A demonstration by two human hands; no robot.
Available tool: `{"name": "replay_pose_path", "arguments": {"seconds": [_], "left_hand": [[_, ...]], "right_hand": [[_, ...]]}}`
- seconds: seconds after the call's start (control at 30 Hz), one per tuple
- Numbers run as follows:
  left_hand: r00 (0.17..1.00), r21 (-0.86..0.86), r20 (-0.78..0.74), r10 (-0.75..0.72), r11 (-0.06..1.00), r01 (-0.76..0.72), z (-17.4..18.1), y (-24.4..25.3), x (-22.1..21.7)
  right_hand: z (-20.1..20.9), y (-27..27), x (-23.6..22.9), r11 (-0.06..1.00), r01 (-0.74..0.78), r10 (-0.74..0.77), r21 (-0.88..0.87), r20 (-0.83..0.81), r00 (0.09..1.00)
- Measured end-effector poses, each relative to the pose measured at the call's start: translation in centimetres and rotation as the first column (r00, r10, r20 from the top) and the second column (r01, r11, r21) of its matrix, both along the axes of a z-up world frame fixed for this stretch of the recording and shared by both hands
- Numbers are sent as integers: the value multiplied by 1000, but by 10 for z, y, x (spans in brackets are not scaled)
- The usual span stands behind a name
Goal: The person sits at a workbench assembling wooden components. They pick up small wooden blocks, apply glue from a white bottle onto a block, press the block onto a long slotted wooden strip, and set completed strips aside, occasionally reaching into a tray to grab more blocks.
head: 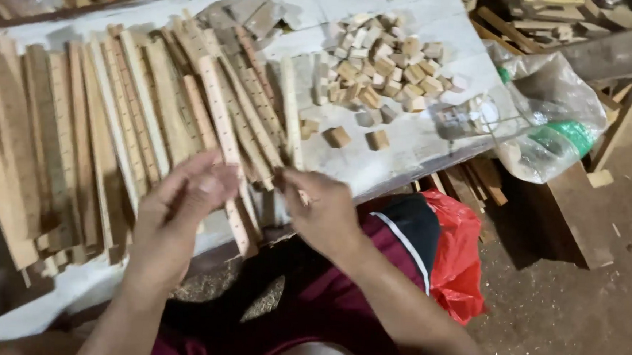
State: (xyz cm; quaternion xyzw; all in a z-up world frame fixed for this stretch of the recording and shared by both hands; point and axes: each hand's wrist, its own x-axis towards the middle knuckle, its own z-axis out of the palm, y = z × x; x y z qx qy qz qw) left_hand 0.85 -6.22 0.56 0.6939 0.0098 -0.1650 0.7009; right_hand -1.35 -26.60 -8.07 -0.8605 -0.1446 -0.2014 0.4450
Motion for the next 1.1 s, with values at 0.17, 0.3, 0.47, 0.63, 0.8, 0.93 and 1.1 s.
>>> {"name": "replay_pose_path", "arguments": {"seconds": [0.17, 0.3, 0.47, 0.63, 0.8, 0.93, 1.1], "left_hand": [[986, 262, -163, -34, 962, 77, 7, -45, -1], [958, 428, -288, -11, 893, 139, 12, -71, 2], [961, 377, -278, -5, 919, 114, -4, -88, 2], [948, 399, -316, 29, 911, 105, -5, -95, 1], [940, 389, -337, 56, 918, 85, -12, -87, 5], [937, 418, -346, 54, 903, 102, -9, -86, 7], [937, 393, -348, 16, 910, 130, -14, -80, 10]], "right_hand": [[-37, -111, 11, 886, 459, -446, 63, -153, 882], [-68, -197, 24, 740, 663, -673, -116, -102, 733], [-85, -246, 65, 690, 716, -724, -109, -86, 685], [-61, -263, 107, 718, 655, -696, -234, -279, 662], [-28, -257, 111, 727, 645, -685, -235, -295, 666], [-26, -259, 125, 680, 702, -731, -210, -273, 626], [1, -241, 128, 722, 631, -686, -283, -411, 600]]}}
